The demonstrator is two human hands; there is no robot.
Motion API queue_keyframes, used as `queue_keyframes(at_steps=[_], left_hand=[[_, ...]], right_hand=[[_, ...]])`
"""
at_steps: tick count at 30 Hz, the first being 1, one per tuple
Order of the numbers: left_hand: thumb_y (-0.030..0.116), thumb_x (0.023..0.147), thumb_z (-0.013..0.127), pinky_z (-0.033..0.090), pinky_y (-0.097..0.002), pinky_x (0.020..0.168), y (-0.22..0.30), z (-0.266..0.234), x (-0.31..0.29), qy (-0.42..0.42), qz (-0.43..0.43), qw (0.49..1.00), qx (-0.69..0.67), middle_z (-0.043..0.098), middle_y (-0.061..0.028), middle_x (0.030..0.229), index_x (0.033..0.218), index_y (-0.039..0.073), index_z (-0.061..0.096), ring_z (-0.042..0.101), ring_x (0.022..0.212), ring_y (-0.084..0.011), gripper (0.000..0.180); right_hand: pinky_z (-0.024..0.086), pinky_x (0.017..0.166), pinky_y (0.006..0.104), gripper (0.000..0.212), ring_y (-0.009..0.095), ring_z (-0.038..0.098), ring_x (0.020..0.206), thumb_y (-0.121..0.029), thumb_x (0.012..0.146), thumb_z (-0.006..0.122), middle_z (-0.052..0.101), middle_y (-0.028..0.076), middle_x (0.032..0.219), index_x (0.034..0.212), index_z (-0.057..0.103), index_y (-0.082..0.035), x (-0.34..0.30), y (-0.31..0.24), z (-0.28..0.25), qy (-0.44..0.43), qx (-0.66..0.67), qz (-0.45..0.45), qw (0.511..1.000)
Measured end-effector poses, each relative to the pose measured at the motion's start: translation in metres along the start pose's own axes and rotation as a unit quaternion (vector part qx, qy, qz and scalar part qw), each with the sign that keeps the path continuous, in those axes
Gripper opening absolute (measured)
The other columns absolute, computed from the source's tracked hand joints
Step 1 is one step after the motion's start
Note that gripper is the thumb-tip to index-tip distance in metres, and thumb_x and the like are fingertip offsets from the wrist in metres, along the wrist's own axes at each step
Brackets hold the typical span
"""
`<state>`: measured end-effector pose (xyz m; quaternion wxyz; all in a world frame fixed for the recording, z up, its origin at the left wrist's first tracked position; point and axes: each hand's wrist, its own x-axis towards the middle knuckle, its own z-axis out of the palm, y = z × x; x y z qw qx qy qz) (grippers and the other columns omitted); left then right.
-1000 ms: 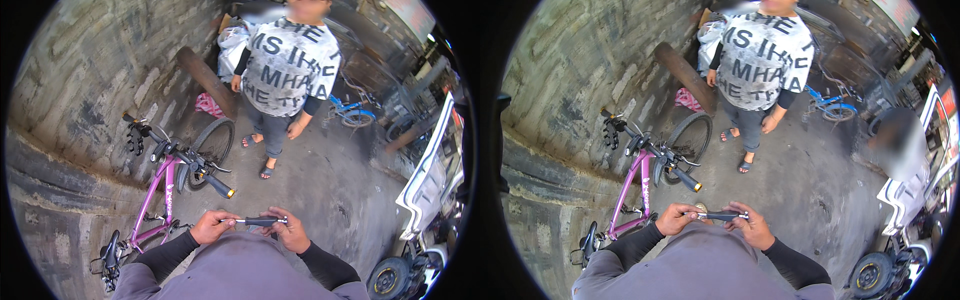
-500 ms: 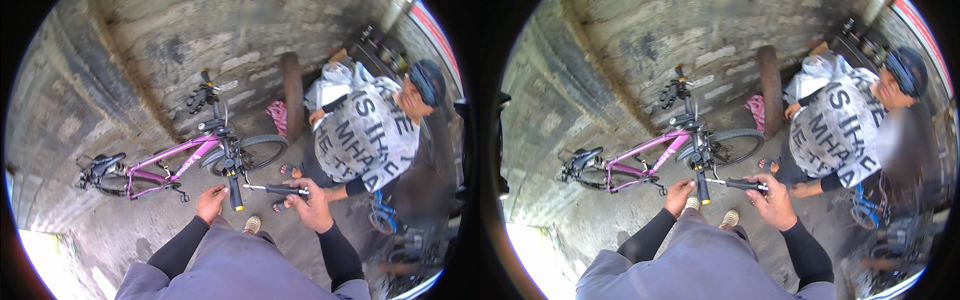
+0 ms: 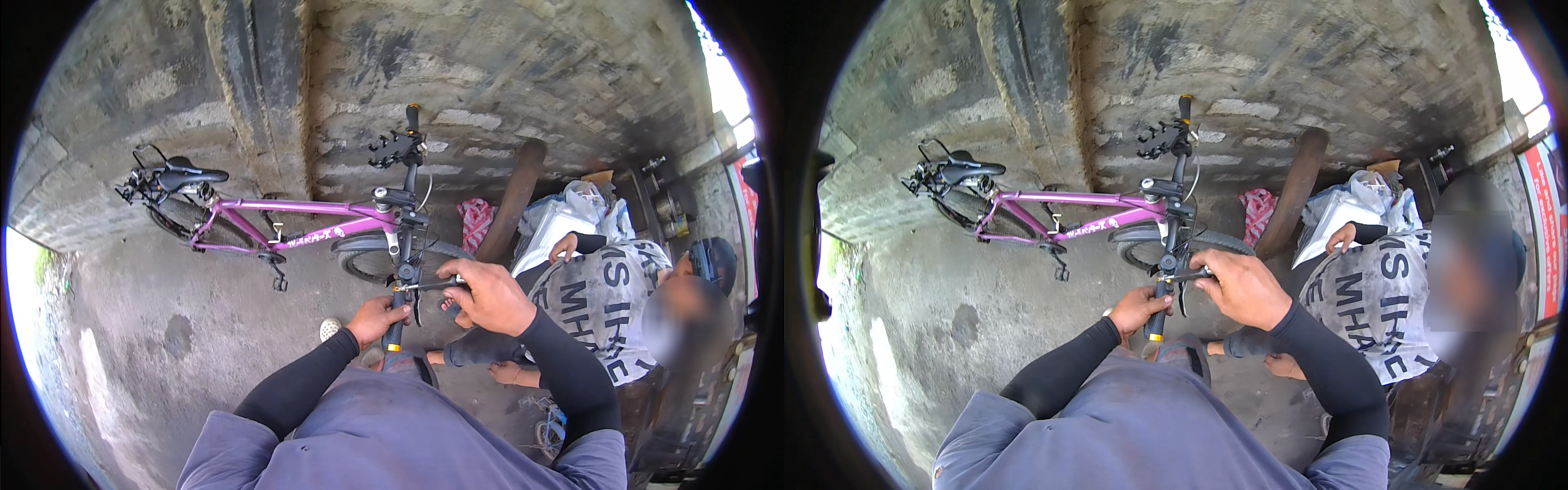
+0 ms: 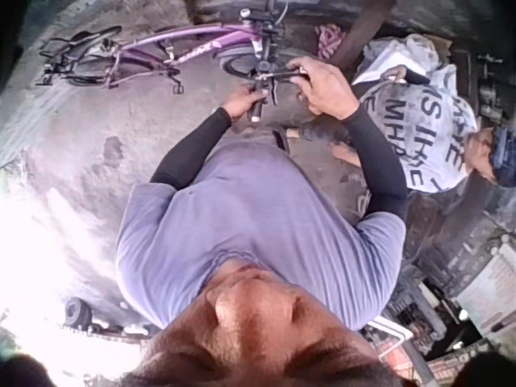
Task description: The person uses a screwdriver to adjust the handlebar stem and brake components on a purple bicycle. They tighten bolts and reposition the handlebars while another person stands nearby observing.
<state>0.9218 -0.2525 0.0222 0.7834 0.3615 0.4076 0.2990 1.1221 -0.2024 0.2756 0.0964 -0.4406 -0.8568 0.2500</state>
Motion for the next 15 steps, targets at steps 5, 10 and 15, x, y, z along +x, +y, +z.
queue_keyframes(at_steps=[5,10,15], left_hand=[[0.033,0.109,0.071,0.059,-0.031,0.091,0.008,-0.006,-0.004,-0.004,0.008,0.999,-0.053,0.079,-0.0118,0.108,0.13,-0.007,0.067,0.074,0.099,-0.0155,0.045],[0.027,0.108,0.07,0.059,-0.0313,0.092,0.007,-0.006,-0.003,0.015,0.03,0.999,-0.021,0.08,-0.0116,0.108,0.131,-0.007,0.068,0.076,0.101,-0.0159,0.041],[0.026,0.107,0.07,0.059,-0.0318,0.088,0.009,-0.001,-0.008,0.053,0.045,0.997,0.024,0.082,-0.0131,0.103,0.129,-0.009,0.07,0.078,0.096,-0.0167,0.042]], right_hand=[[0.058,0.082,0.0483,0.03,0.04,0.075,0.098,-0.01,0.095,0.078,0.076,0.015,0.108,0.122,0.065,-0.005,0.028,-0.004,-0.005,-0.066,-0.031,-0.044,0.996],[0.058,0.08,0.048,0.03,0.039,0.075,0.096,-0.009,0.095,0.077,0.076,0.015,0.105,0.122,0.065,-0.005,0.045,0.003,-0.007,-0.109,-0.058,-0.077,0.989],[0.058,0.079,0.0481,0.03,0.039,0.074,0.095,-0.009,0.095,0.078,0.075,0.015,0.104,0.121,0.065,-0.006,0.057,0.002,-0.01,-0.166,-0.07,-0.076,0.981]])
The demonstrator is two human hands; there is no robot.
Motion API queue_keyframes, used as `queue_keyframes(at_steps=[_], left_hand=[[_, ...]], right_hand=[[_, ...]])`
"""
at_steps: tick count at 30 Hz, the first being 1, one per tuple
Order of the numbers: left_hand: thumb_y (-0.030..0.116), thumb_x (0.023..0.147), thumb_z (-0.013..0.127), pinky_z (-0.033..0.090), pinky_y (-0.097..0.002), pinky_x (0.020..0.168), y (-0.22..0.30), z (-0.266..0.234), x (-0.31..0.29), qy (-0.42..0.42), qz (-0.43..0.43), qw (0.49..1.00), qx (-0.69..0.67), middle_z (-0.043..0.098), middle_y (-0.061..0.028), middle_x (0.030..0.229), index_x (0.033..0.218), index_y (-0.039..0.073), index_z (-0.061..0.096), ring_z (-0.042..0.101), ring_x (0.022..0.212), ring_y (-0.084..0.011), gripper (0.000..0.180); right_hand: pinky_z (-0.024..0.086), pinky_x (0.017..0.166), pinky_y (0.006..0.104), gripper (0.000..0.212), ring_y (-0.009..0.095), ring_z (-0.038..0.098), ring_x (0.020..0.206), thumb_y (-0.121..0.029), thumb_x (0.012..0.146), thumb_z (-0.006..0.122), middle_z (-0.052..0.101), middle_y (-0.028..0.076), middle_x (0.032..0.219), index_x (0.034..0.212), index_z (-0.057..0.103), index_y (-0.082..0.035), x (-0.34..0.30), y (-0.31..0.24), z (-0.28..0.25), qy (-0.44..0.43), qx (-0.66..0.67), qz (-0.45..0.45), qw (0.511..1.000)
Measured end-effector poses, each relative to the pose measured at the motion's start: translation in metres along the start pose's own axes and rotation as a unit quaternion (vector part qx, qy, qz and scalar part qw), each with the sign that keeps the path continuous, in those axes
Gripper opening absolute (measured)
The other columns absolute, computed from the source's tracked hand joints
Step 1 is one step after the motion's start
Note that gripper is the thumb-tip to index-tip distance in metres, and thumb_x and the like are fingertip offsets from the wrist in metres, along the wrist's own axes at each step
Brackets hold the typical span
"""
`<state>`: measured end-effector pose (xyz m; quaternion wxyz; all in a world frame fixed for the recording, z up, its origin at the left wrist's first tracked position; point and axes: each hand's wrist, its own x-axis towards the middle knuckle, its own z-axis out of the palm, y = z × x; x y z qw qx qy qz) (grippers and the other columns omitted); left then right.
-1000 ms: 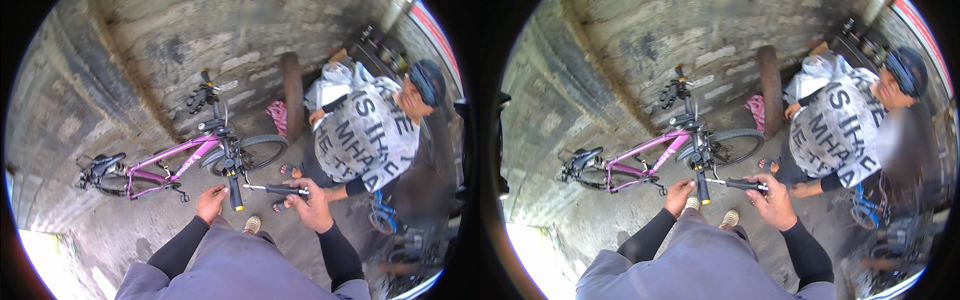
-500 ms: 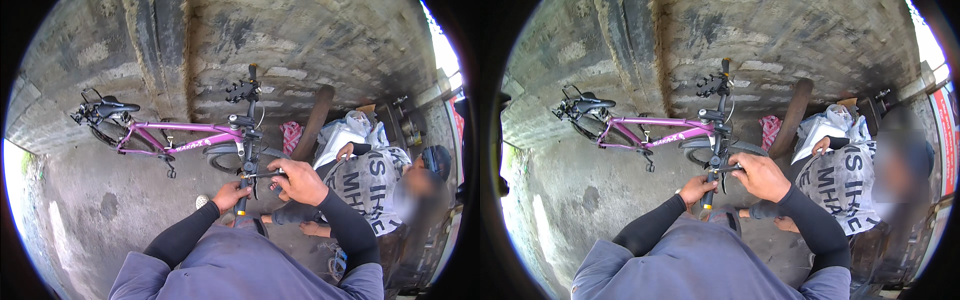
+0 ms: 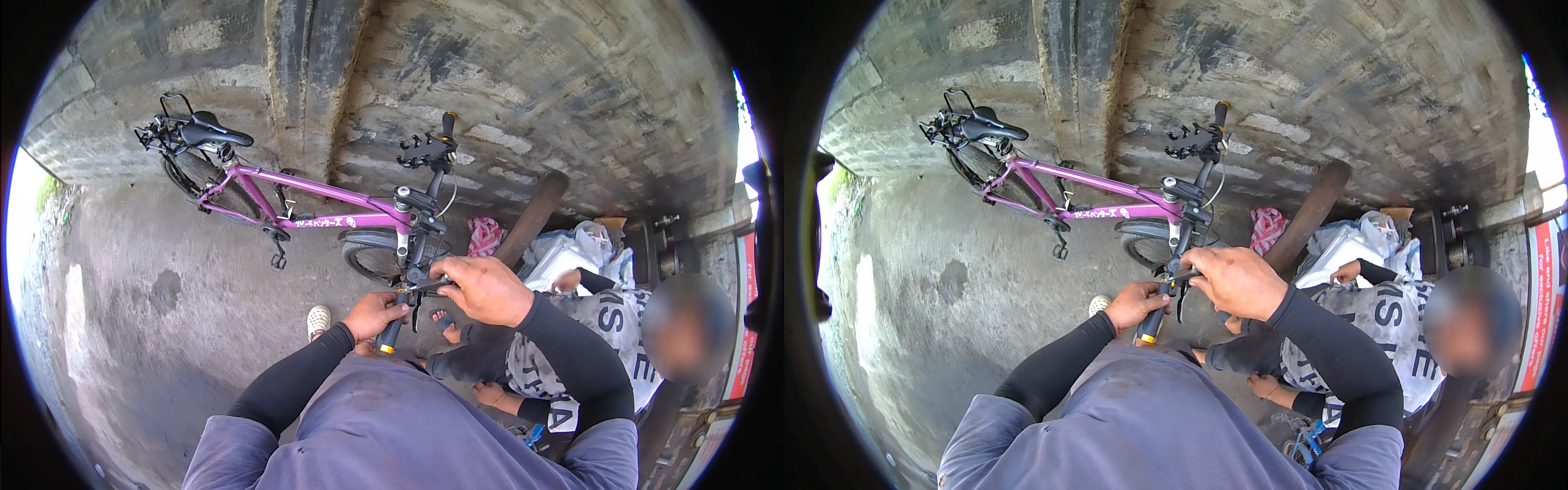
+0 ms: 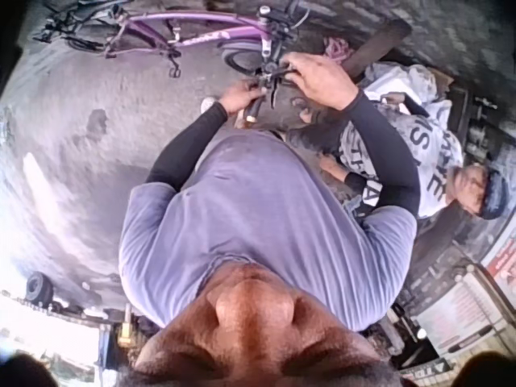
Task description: The person uses a screwdriver to adjust the handlebar stem and brake components on a purple bicycle. They tighten bolts and reposition the handlebars while another person stands nearby observing.
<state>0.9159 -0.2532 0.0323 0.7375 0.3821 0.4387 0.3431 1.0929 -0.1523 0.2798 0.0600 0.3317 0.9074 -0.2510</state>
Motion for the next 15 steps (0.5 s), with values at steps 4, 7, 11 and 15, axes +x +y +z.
queue_keyframes(at_steps=[4,7,11,15], left_hand=[[0.027,0.105,0.071,0.059,-0.0322,0.086,-0.006,0.004,0.002,0.022,0.015,1.0,0.002,0.082,-0.0137,0.1,0.124,-0.008,0.072,0.079,0.093,-0.0174,0.04],[0.029,0.104,0.071,0.059,-0.0334,0.084,-0.011,0.006,0.004,0.038,0.025,0.999,0.005,0.082,-0.0138,0.097,0.12,-0.007,0.074,0.079,0.09,-0.0184,0.04],[0.032,0.102,0.072,0.058,-0.0353,0.082,-0.009,0.009,0.002,0.059,0.028,0.997,0.04,0.082,-0.0129,0.092,0.114,-0.005,0.076,0.078,0.087,-0.0193,0.04],[0.033,0.102,0.072,0.057,-0.0362,0.081,-0.013,0.012,0.004,0.074,0.028,0.996,0.034,0.081,-0.0118,0.091,0.113,-0.003,0.077,0.076,0.084,-0.0197,0.038]], right_hand=[[0.058,0.079,0.048,0.031,0.039,0.074,0.095,-0.01,0.094,0.078,0.075,0.013,0.105,0.121,0.065,-0.007,0.004,-0.001,-0.002,-0.007,-0.03,-0.044,0.999],[0.057,0.083,0.0467,0.029,0.036,0.073,0.097,-0.012,0.094,0.076,0.075,0.01,0.108,0.121,0.067,-0.009,0.01,0.001,-0.008,-0.015,-0.07,-0.118,0.99],[0.052,0.096,0.0427,0.026,0.027,0.072,0.104,-0.015,0.096,0.068,0.077,0.003,0.114,0.122,0.07,-0.013,0.022,0.008,-0.019,-0.063,-0.126,-0.2,0.97],[0.044,0.111,0.0432,0.026,0.022,0.07,0.108,-0.017,0.098,0.066,0.076,-0.002,0.125,0.123,0.073,-0.013,0.033,0.007,-0.028,-0.123,-0.174,-0.247,0.945]])
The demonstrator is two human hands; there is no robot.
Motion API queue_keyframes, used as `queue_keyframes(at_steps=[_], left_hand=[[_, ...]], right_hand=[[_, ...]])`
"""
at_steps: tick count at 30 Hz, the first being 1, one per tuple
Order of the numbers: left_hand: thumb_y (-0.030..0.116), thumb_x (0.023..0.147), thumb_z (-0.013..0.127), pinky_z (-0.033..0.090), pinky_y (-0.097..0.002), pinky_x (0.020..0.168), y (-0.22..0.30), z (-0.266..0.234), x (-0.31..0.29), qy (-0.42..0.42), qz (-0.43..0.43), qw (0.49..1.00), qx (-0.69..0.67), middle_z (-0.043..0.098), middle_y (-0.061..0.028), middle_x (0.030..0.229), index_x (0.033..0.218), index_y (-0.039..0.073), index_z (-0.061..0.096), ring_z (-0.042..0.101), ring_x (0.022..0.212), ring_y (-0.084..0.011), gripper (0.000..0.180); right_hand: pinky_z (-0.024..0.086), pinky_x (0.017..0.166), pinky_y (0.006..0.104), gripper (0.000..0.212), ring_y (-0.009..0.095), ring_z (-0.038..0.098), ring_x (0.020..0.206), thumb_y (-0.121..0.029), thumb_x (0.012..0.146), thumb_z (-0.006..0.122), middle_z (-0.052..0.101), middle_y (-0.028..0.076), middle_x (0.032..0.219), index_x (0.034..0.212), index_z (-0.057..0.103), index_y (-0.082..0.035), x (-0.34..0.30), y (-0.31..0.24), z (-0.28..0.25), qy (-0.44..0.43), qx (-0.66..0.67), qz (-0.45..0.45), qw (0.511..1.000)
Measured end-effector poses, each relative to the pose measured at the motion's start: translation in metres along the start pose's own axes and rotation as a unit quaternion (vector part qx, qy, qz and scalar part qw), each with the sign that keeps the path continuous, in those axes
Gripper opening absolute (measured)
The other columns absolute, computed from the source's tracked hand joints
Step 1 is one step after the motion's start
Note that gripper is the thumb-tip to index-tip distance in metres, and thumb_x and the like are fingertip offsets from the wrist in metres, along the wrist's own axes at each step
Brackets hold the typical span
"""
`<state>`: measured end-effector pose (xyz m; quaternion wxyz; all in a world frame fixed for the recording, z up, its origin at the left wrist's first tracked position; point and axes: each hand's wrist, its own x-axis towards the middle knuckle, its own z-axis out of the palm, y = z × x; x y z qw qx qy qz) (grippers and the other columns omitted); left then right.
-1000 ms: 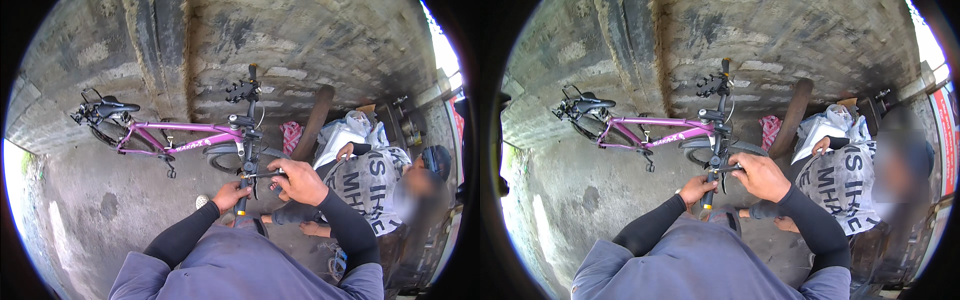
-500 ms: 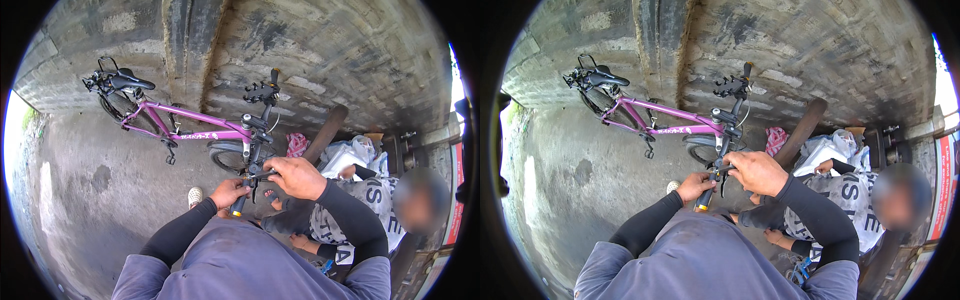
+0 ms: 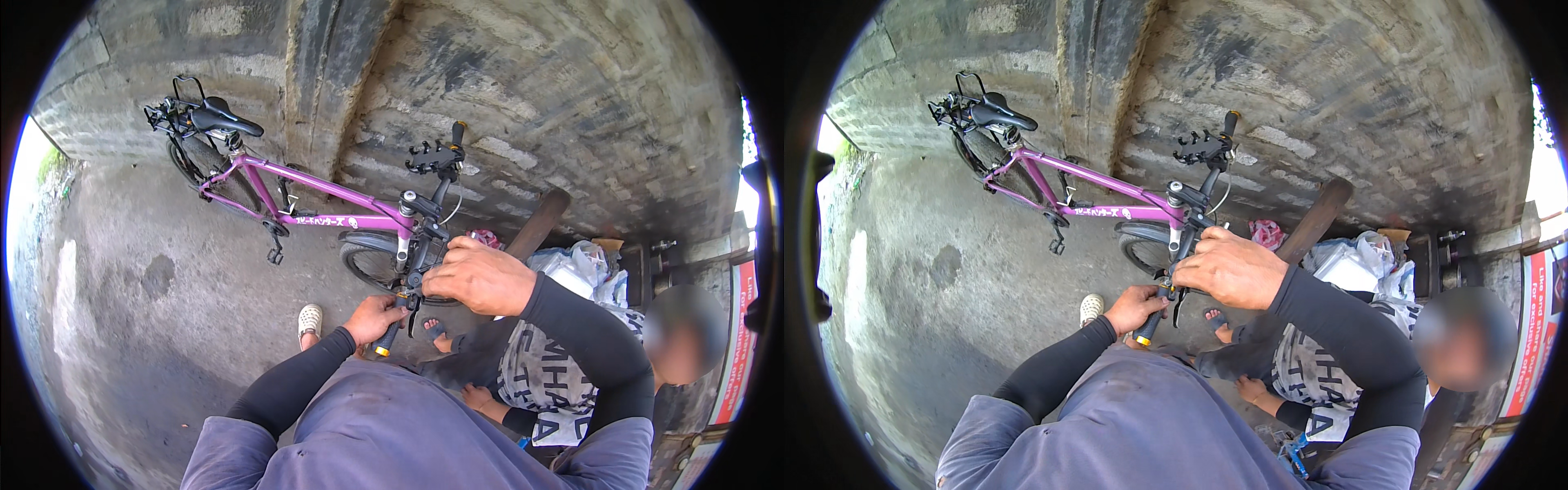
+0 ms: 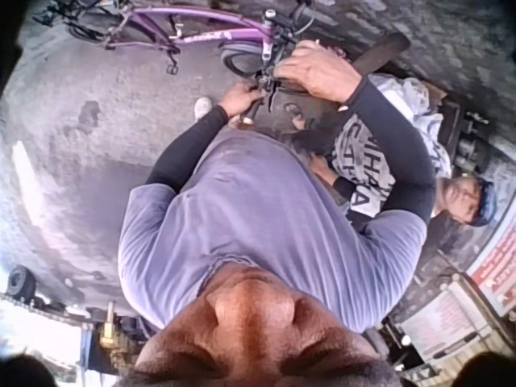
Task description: The person uses a screwdriver to adjust the handlebar stem and brake components on a purple bicycle. They tighten bolts and reposition the handlebars while another person stands nearby observing.
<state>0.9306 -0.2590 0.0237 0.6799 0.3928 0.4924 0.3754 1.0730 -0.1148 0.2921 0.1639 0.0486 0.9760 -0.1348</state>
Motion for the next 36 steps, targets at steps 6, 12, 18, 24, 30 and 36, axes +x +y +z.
queue_keyframes(at_steps=[6,12,18,24,30,36], left_hand=[[0.025,0.104,0.068,0.057,-0.0331,0.082,0.005,0.002,-0.003,0.004,-0.004,1.0,0.02,0.08,-0.0098,0.092,0.116,-0.005,0.076,0.075,0.085,-0.016,0.033],[0.025,0.103,0.071,0.057,-0.033,0.08,0.003,0.003,-0.003,0.018,0.001,0.999,0.045,0.08,-0.0093,0.09,0.113,-0.005,0.076,0.074,0.083,-0.0146,0.032],[0.025,0.102,0.072,0.057,-0.0329,0.079,-0.003,0.007,-0.002,0.023,0.008,1.0,-0.008,0.079,-0.0089,0.088,0.114,-0.006,0.076,0.073,0.083,-0.014,0.033],[0.025,0.102,0.072,0.057,-0.033,0.079,-0.003,0.006,-0.002,0.027,0.01,1.0,-0.013,0.079,-0.0089,0.088,0.114,-0.005,0.076,0.074,0.083,-0.014,0.033],[0.024,0.099,0.072,0.058,-0.0337,0.08,0.008,0.004,-0.005,0.02,0.013,1.0,0.02,0.08,-0.0099,0.089,0.114,-0.005,0.076,0.075,0.083,-0.0152,0.033],[0.024,0.101,0.073,0.058,-0.0329,0.081,0.002,0.005,-0.003,0.019,-0.004,1.0,-0.002,0.08,-0.0099,0.092,0.123,-0.006,0.074,0.075,0.085,-0.0148,0.037]], right_hand=[[0.047,0.106,0.0425,0.023,0.022,0.069,0.112,-0.017,0.092,0.068,0.077,-0.004,0.113,0.114,0.074,-0.015,0.017,0.004,-0.011,0.037,-0.118,-0.13,0.984],[0.051,0.105,0.0504,0.031,0.034,0.065,0.128,-0.015,0.104,0.066,0.072,0.015,0.124,0.133,0.062,-0.006,0.031,-0.021,-0.02,-0.17,0.137,0.271,0.937],[0.058,0.085,0.0537,0.033,0.047,0.074,0.096,-0.01,0.105,0.063,0.075,0.025,0.109,0.137,0.057,-0.001,0.012,-0.017,0.011,0.086,0.117,0.155,0.977],[0.059,0.082,0.0517,0.029,0.044,0.074,0.099,-0.013,0.105,0.063,0.075,0.027,0.108,0.132,0.064,-0.002,0.021,-0.017,-0.009,-0.006,0.158,0.292,0.943],[0.059,0.088,0.0498,0.036,0.042,0.075,0.101,-0.017,0.105,0.062,0.075,0.027,0.109,0.134,0.062,0.004,0.007,-0.008,-0.016,-0.071,0.122,0.154,0.978],[0.061,0.093,0.0465,0.036,0.041,0.075,0.107,-0.004,0.103,0.059,0.074,0.024,0.119,0.138,0.061,0.005,0.008,-0.001,-0.015,-0.067,0.172,0.063,0.981]])
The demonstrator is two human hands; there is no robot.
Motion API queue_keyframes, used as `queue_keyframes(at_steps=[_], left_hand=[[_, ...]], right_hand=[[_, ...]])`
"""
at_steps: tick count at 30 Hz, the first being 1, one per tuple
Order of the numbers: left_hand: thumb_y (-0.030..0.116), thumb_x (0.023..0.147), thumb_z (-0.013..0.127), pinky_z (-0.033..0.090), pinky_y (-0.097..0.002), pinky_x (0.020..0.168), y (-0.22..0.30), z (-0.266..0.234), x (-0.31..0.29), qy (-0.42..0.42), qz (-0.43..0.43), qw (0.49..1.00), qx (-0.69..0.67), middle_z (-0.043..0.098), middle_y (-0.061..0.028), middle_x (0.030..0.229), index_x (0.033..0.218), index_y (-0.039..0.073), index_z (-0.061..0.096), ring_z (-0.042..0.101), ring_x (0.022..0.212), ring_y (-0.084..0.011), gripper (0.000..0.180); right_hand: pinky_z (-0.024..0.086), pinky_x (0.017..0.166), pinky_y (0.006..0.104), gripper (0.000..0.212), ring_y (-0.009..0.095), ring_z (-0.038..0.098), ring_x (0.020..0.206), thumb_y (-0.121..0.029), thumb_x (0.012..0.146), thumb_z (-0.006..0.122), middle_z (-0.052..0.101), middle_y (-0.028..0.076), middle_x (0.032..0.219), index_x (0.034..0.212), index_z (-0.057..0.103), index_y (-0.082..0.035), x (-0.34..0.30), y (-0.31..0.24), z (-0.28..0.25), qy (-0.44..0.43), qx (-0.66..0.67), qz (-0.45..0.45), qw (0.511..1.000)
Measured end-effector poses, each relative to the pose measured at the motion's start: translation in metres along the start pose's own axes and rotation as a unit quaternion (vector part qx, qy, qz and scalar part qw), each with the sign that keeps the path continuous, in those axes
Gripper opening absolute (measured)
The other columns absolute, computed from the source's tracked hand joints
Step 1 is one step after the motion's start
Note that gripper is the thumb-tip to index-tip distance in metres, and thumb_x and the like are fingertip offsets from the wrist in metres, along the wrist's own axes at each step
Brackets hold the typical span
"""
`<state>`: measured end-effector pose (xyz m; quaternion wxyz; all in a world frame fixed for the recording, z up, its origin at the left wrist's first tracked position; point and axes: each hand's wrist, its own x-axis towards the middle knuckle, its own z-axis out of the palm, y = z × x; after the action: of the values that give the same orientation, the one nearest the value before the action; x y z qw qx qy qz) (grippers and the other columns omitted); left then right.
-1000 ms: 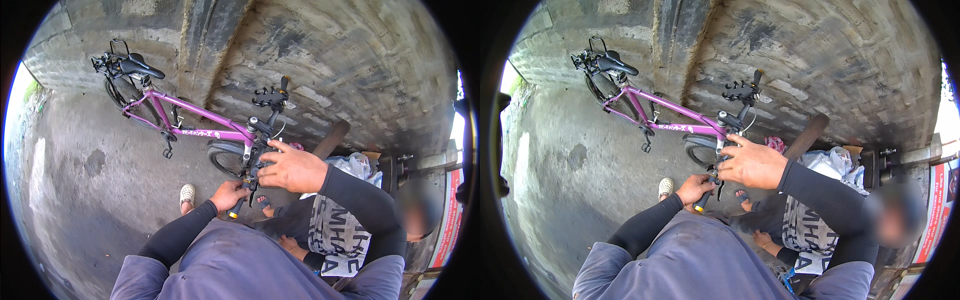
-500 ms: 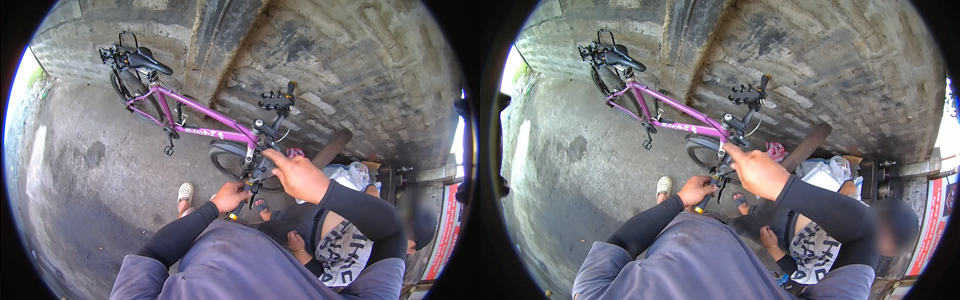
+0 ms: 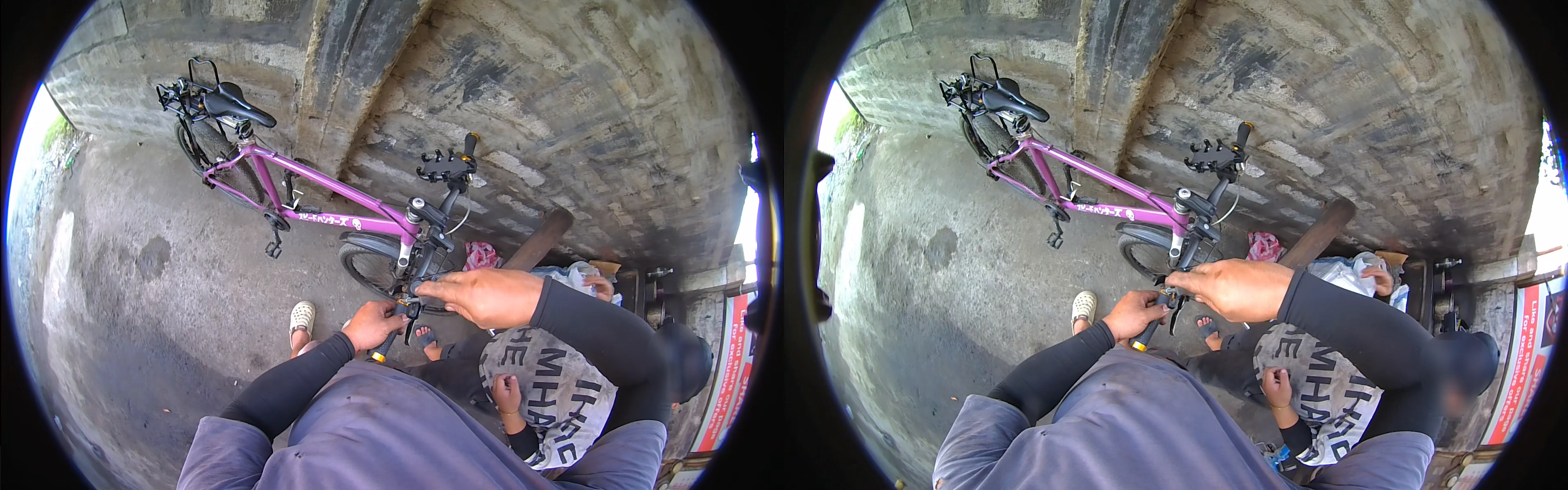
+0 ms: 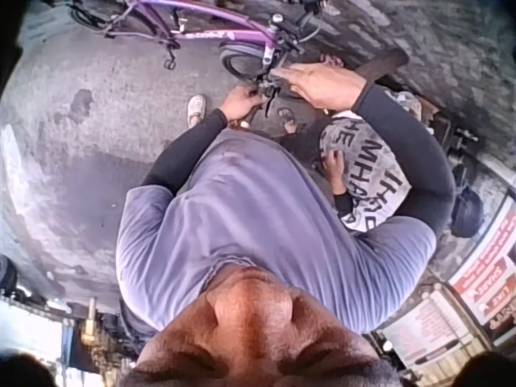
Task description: The person uses a screwdriver to adjust the handlebar stem and brake components on a purple bicycle. They tighten bolts and reposition the handlebars while another person stands nearby observing.
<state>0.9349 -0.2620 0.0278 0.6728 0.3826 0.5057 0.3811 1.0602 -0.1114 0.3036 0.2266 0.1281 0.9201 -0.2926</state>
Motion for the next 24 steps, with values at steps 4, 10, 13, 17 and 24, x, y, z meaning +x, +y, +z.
queue_keyframes(at_steps=[4,10,13,17,24], left_hand=[[0.023,0.103,0.073,0.058,-0.0323,0.081,0.0,-0.002,0.0,-0.003,-0.008,1.0,0.008,0.08,-0.0097,0.094,0.126,-0.007,0.073,0.075,0.087,-0.0146,0.038],[0.022,0.103,0.072,0.059,-0.0322,0.082,-0.002,0.0,0.002,-0.014,-0.012,1.0,0.001,0.08,-0.01,0.094,0.126,-0.007,0.072,0.075,0.087,-0.0153,0.037],[0.022,0.103,0.071,0.059,-0.0327,0.082,0.003,-0.001,0.001,-0.015,-0.009,1.0,0.003,0.08,-0.0103,0.094,0.125,-0.007,0.072,0.076,0.087,-0.0159,0.036],[0.024,0.103,0.071,0.059,-0.033,0.083,0.003,-0.002,0.001,-0.014,-0.004,1.0,0.001,0.08,-0.01,0.093,0.123,-0.007,0.073,0.075,0.087,-0.0159,0.037],[0.03,0.101,0.073,0.058,-0.0354,0.081,0.007,-0.003,-0.001,-0.005,0.0,1.0,0.005,0.081,-0.0136,0.091,0.111,-0.006,0.077,0.077,0.085,-0.0193,0.038]], right_hand=[[0.063,0.093,0.0436,0.031,0.032,0.077,0.113,0.0,0.103,0.056,0.072,0.021,0.125,0.134,0.061,0.004,0.01,0.002,0.003,-0.004,0.178,0.142,0.974],[0.064,0.095,0.0366,0.035,0.03,0.076,0.121,0.007,0.102,0.045,0.064,0.021,0.142,0.134,0.056,0.005,-0.003,0.009,0.013,0.019,0.413,0.204,0.887],[0.058,0.112,0.0389,0.052,0.033,0.067,0.136,0.016,0.101,0.036,0.051,0.017,0.154,0.15,0.047,0.002,-0.002,0.01,-0.001,-0.081,0.362,0.184,0.91],[0.06,0.106,0.0361,0.051,0.029,0.071,0.13,0.011,0.106,0.044,0.058,0.017,0.152,0.156,0.049,0.002,-0.008,0.012,-0.011,-0.08,0.329,0.144,0.93],[0.063,0.097,0.0344,0.028,0.024,0.078,0.111,-0.001,0.108,0.057,0.075,0.016,0.128,0.133,0.066,0.007,-0.008,0.022,0.019,0.078,0.375,0.184,0.905]])
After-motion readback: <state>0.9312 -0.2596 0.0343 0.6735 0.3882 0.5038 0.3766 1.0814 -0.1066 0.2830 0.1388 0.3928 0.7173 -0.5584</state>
